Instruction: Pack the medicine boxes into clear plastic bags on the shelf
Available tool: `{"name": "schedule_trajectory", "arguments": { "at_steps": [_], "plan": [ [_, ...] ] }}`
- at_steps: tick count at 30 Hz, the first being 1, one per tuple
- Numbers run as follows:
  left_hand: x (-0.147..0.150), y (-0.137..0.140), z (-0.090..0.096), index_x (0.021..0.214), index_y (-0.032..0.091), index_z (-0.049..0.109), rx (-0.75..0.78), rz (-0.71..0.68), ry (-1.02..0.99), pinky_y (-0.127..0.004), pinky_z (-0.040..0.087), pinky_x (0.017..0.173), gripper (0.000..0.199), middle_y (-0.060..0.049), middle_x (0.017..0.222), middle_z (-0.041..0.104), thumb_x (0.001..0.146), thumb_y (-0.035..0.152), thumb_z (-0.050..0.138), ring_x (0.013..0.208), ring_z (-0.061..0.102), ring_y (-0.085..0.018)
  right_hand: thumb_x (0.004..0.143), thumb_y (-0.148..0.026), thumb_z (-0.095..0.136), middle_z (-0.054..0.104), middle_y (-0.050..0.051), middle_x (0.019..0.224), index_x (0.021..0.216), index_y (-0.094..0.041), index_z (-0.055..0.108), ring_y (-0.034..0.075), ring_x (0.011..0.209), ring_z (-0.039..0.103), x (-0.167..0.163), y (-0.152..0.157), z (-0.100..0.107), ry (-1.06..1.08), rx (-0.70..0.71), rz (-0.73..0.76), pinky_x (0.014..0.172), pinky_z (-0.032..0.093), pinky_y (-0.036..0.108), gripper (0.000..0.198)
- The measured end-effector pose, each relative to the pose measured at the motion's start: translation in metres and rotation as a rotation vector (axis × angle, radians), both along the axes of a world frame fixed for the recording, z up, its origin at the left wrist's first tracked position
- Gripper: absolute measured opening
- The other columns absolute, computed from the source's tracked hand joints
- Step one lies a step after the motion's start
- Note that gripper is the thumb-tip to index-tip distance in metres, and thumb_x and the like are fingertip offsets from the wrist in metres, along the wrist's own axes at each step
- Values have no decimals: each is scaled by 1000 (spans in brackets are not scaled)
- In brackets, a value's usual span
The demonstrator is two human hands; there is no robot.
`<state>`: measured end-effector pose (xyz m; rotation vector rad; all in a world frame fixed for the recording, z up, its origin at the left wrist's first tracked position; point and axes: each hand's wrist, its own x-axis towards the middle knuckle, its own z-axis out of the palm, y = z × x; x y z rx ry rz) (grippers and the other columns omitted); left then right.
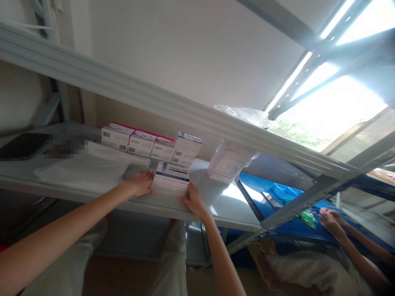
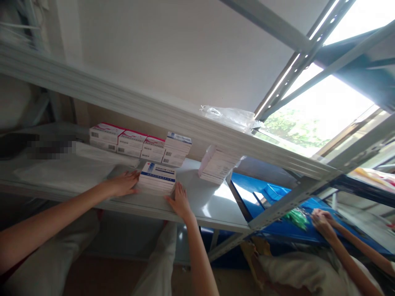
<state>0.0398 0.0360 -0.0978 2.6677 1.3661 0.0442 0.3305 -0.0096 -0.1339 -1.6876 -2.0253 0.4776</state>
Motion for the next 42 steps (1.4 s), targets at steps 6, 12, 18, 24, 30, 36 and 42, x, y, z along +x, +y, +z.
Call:
{"name": "schedule_trajectory", "arguments": {
  "at_steps": [6,12,18,24,30,36,42],
  "plan": [
    [-4,0,19,148,10,16,28,-3,-149,-39,27,111,77,-22,152,21,86,42,50,140,25,-28,87,-47,49,16,13,155,151,-14,-1,19,143,18,-11,7,6,405,93,75,116,16,42,87],
    [9,-8,-9,149,15,-6,-131,32,-555,-34,35,107,67,-15,153,24,95,39,26,138,32,-18,93,-38,38,28,15,151,148,-9,-13,18,139,30,-35,2,-7,437,75,17,114,25,41,81],
    [5,-19,-13,148,5,-5,-200,117,-460,-39,37,104,86,-23,146,35,89,48,39,130,43,-30,90,-33,41,35,22,146,148,2,-2,27,136,36,-41,-8,-7,140,87,-138,108,33,40,80],
    [17,-38,-13,146,1,-3,-44,117,-244,-42,18,114,84,-26,148,27,87,38,43,136,34,-29,87,-28,45,37,22,144,147,6,4,27,135,37,-47,-23,-6,-170,129,-167,112,28,42,80],
    [27,-49,-20,146,-1,-6,-29,230,-295,-39,31,108,85,-26,151,13,86,32,43,136,32,-31,92,-35,44,37,20,145,143,2,29,30,139,29,-45,-41,-7,-362,158,-154,112,26,47,65],
    [24,-55,-15,148,5,-2,-57,230,-300,-39,36,105,82,-24,152,13,86,31,44,135,35,-33,93,-40,42,41,19,143,138,-3,43,30,135,37,-34,-47,-12,-416,208,-119,109,32,46,58],
    [14,-68,-2,149,8,10,-6,128,-291,-39,37,104,77,-22,148,30,86,28,49,133,39,-30,94,-45,40,47,17,139,133,-7,50,29,130,44,-28,-46,-22,-417,327,-110,106,36,44,55]
  ]
}}
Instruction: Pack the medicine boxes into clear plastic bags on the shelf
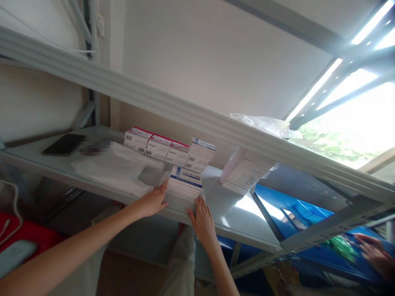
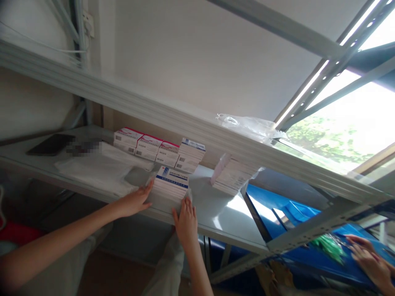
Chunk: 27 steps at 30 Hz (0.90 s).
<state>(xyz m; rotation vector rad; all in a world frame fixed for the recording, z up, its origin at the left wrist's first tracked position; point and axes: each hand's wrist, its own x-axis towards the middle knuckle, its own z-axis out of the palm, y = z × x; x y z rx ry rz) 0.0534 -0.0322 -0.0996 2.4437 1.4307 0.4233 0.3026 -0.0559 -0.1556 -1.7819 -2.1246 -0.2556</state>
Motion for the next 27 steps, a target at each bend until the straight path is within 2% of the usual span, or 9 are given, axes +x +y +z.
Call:
{"name": "schedule_trajectory", "arguments": {
  "at_steps": [3,6,9,12,14,18,22,27],
  "plan": [
    [-25,-11,12,146,17,27,65,-92,-69,-36,43,100,60,-15,140,48,91,34,45,125,51,-26,96,-45,33,48,17,138,132,-7,50,27,130,44,1,0,-8,8,89,7,107,34,44,55],
    [-66,-19,17,142,27,37,241,-161,-69,-34,38,106,50,-6,145,44,93,34,45,130,45,-21,97,-44,28,49,16,138,131,-8,50,26,129,45,0,-2,-14,17,177,14,107,33,45,54],
    [-117,-17,8,142,30,36,440,-143,57,-37,33,111,52,-3,150,36,92,36,48,135,37,-21,97,-41,28,52,15,136,130,-10,52,25,128,46,-3,-4,-17,30,247,-11,107,32,45,52],
    [-164,-7,-7,140,30,39,566,-55,166,-38,35,110,49,-3,148,39,93,40,46,133,40,-22,97,-37,28,54,14,134,130,-11,52,24,125,48,-7,-4,-18,39,296,-36,106,32,43,48],
    [-185,-1,-15,141,28,39,597,-27,192,-39,36,108,51,-5,144,45,93,45,46,130,44,-23,97,-35,29,54,13,134,130,-11,53,24,124,49,-9,-4,-18,41,322,-53,106,32,42,47],
    [-201,3,-21,144,24,34,585,10,170,-37,41,105,61,-8,136,54,91,52,46,121,52,-23,96,-32,29,55,12,133,130,-12,53,23,124,49,-12,-6,-17,44,326,-76,105,31,42,46],
    [-201,4,-20,140,25,40,492,-37,167,-38,40,105,63,-7,136,54,87,56,50,122,52,-24,96,-30,30,54,11,134,131,-12,53,23,125,48,-14,-9,-14,42,291,-87,105,31,41,45],
    [-200,13,-17,125,31,58,414,-85,158,-38,39,106,38,-2,134,56,92,43,45,123,51,-22,96,-30,30,53,10,136,131,-13,53,22,127,47,-16,-12,-12,55,277,-101,106,31,41,44]
  ]
}}
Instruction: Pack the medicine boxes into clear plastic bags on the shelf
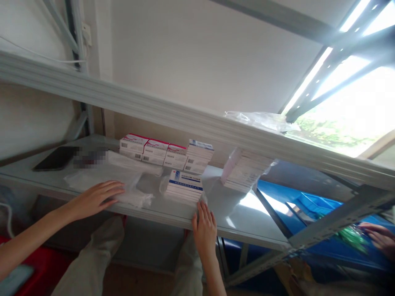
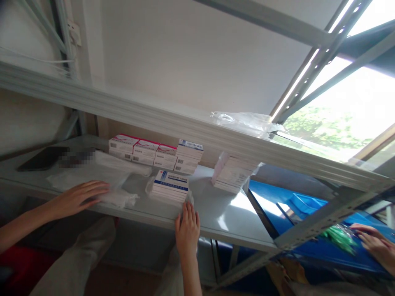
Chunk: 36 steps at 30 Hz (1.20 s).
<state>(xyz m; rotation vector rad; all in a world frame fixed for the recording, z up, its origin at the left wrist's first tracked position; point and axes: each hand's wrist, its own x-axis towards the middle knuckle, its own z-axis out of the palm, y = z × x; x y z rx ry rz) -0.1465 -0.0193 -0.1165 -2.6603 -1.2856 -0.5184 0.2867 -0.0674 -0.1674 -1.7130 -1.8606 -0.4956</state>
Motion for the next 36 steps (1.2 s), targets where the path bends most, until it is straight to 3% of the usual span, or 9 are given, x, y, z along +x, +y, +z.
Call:
{"name": "schedule_trajectory", "arguments": {
  "at_steps": [3,7,12,21,30,36],
  "plan": [
    [0,6,1,123,30,60,29,-4,16,-38,40,105,37,-3,133,57,92,43,46,122,52,-22,97,-29,31,52,10,136,131,-13,53,22,128,46,-1,-1,0,13,-2,-5,107,30,41,44],
    [-3,11,1,131,28,53,71,-34,70,-38,39,105,51,-4,136,54,86,53,53,123,51,-24,96,-29,32,53,10,136,131,-14,53,22,127,46,-2,-1,1,30,-8,-10,107,29,41,43],
    [-9,14,-4,128,28,55,123,-64,89,-35,38,106,42,-3,132,58,91,44,49,122,52,-21,96,-29,31,54,10,134,130,-13,54,22,126,47,-2,-1,1,41,11,-3,107,29,41,43],
    [-16,0,9,141,26,41,55,-82,111,-37,36,107,57,-6,143,46,87,42,53,126,48,-23,97,-30,29,55,10,134,129,-14,54,23,126,48,-3,-2,2,34,14,-15,106,31,41,44],
    [-66,-11,10,138,22,43,90,71,135,-37,33,108,50,-6,142,47,90,36,48,127,46,-21,98,-36,25,57,11,130,127,-13,57,24,124,49,-2,0,-5,38,82,0,104,30,42,49],
    [-66,2,10,137,21,46,82,107,212,-36,27,109,50,-8,144,44,91,41,46,130,44,-23,99,-43,23,58,12,130,126,-13,57,25,123,49,-2,0,-3,43,65,-3,104,31,43,53]
  ]
}}
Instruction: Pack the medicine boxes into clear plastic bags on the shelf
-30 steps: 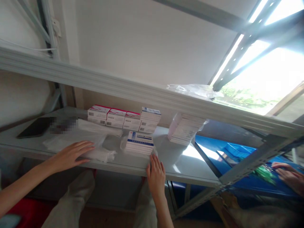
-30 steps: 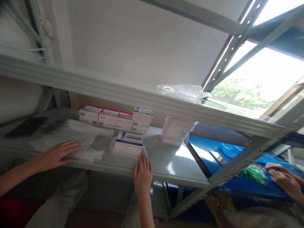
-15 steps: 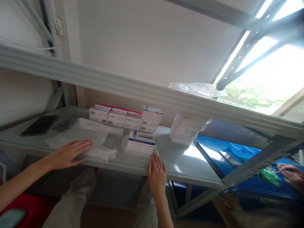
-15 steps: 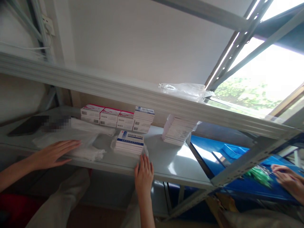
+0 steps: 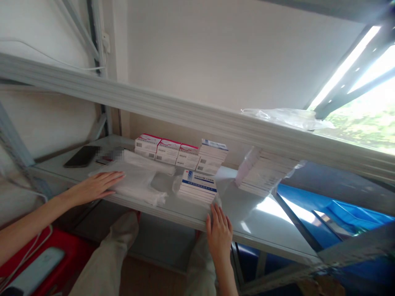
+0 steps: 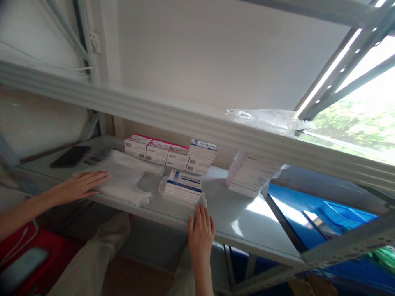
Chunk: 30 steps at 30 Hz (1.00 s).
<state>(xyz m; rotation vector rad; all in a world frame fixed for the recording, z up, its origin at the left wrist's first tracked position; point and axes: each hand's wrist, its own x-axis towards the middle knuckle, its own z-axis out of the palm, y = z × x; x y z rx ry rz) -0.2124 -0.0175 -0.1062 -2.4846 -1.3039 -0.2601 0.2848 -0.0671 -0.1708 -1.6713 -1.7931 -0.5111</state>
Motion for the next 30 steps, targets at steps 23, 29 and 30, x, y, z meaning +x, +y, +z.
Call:
{"name": "schedule_trajectory", "arguments": {
  "at_steps": [23,29,30],
  "plan": [
    [40,4,-18,113,18,66,-6,-140,-140,-32,39,100,45,-6,120,65,93,4,27,111,59,-16,99,-37,24,56,10,132,127,-15,56,23,123,50,-2,-2,2,-5,-18,-26,103,30,41,48],
    [34,14,-31,115,19,65,72,-189,-46,-30,39,98,48,-5,122,65,91,1,28,111,59,-15,99,-37,26,56,9,132,129,-17,55,23,123,49,0,-2,-1,-8,-15,-35,104,30,41,47],
    [33,17,-32,116,19,65,87,-213,-19,-29,39,97,49,-5,120,66,90,0,28,110,59,-15,99,-37,26,56,9,132,128,-17,56,23,123,49,0,-1,-2,-7,-11,-31,104,30,42,47]
  ]
}}
